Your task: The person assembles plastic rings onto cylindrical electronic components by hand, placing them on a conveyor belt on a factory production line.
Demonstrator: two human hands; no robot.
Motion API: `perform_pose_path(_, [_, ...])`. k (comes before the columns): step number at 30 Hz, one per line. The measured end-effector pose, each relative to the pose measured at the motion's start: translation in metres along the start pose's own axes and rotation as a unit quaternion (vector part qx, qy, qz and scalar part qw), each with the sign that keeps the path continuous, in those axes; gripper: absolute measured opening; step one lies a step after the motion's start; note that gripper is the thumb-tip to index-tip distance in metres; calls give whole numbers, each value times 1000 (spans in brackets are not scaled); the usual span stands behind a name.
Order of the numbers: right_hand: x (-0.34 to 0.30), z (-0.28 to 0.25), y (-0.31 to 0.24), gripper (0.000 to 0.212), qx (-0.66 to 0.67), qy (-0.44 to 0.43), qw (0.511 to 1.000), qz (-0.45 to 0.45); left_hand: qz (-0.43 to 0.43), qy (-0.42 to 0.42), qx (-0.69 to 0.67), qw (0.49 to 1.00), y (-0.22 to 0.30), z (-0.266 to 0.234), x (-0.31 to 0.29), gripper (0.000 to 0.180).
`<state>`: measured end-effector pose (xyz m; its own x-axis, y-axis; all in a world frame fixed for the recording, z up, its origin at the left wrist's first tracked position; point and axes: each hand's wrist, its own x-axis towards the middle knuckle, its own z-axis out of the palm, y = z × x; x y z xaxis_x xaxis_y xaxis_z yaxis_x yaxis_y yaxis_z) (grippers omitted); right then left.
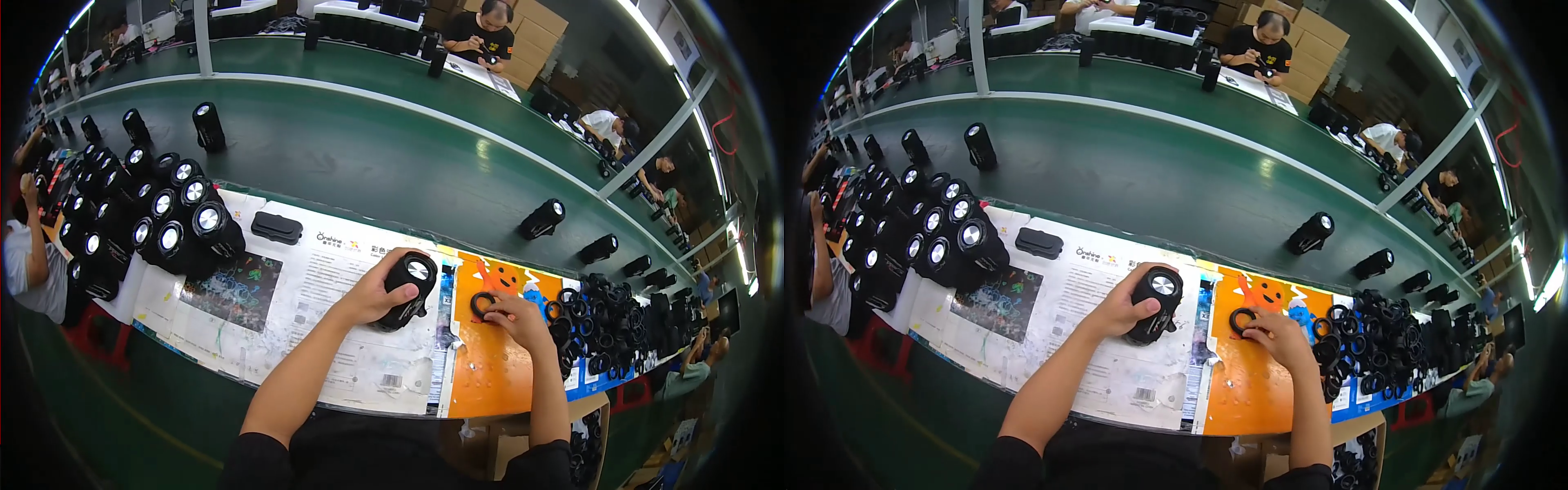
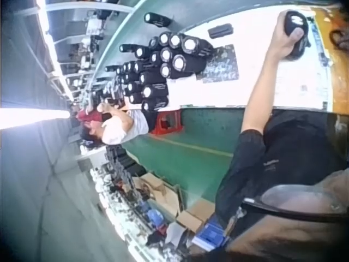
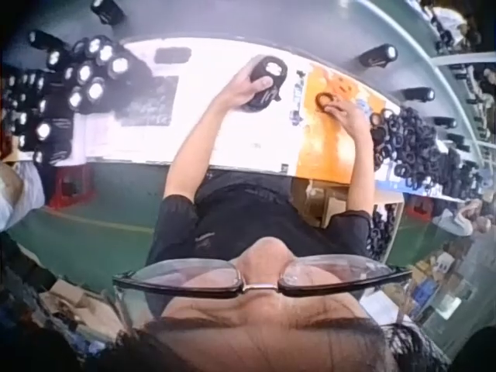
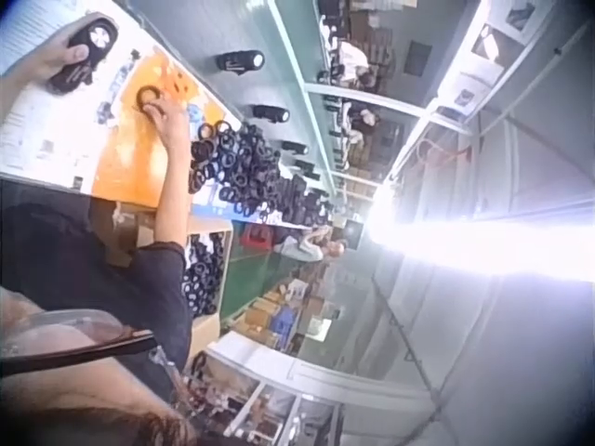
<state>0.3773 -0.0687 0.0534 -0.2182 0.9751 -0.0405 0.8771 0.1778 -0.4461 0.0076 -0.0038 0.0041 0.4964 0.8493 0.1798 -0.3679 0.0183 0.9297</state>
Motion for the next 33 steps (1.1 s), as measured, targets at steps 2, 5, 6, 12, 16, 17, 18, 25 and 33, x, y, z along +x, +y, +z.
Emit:
perform_pose_path(2, [1, 10, -2, 20, 1, 40, 999, 8, -2, 4, -1, 1000, 1, 1, 2, 75])
perform_pose_path(5, [5, 15, -11, 18, 19, 82, 996, 5, -28, 24, 5, 999, -3, -2, 0, 78])
perform_pose_path(6, [5, 12, -13, 18, 48, 59, 997, 16, -28, 26, 6, 999, -4, -3, 0, 78])
perform_pose_path(12, [13, 7, -6, 15, -3, 30, 999, -32, -39, 13, 38, 998, -4, -3, 1, 82])
perform_pose_path(16, [37, 10, -17, 13, 164, 39, 985, -43, -29, 6, 83, 996, 5, 3, 1, 82])
perform_pose_path(17, [44, 8, -27, 12, 274, 33, 960, -42, -17, 9, 96, 995, 5, 5, 1, 81])
perform_pose_path(18, [51, 2, -47, 12, 381, 28, 923, -43, -5, 10, 112, 994, 4, 7, 0, 79])
perform_pose_path(25, [76, -41, -145, 16, 253, -81, 953, -148, -5, -21, 144, 989, 2, 8, -3, 81])
perform_pose_path(33, [67, -44, -162, 16, 135, -48, 968, -206, 12, -25, 125, 992, 2, 6, -1, 85])
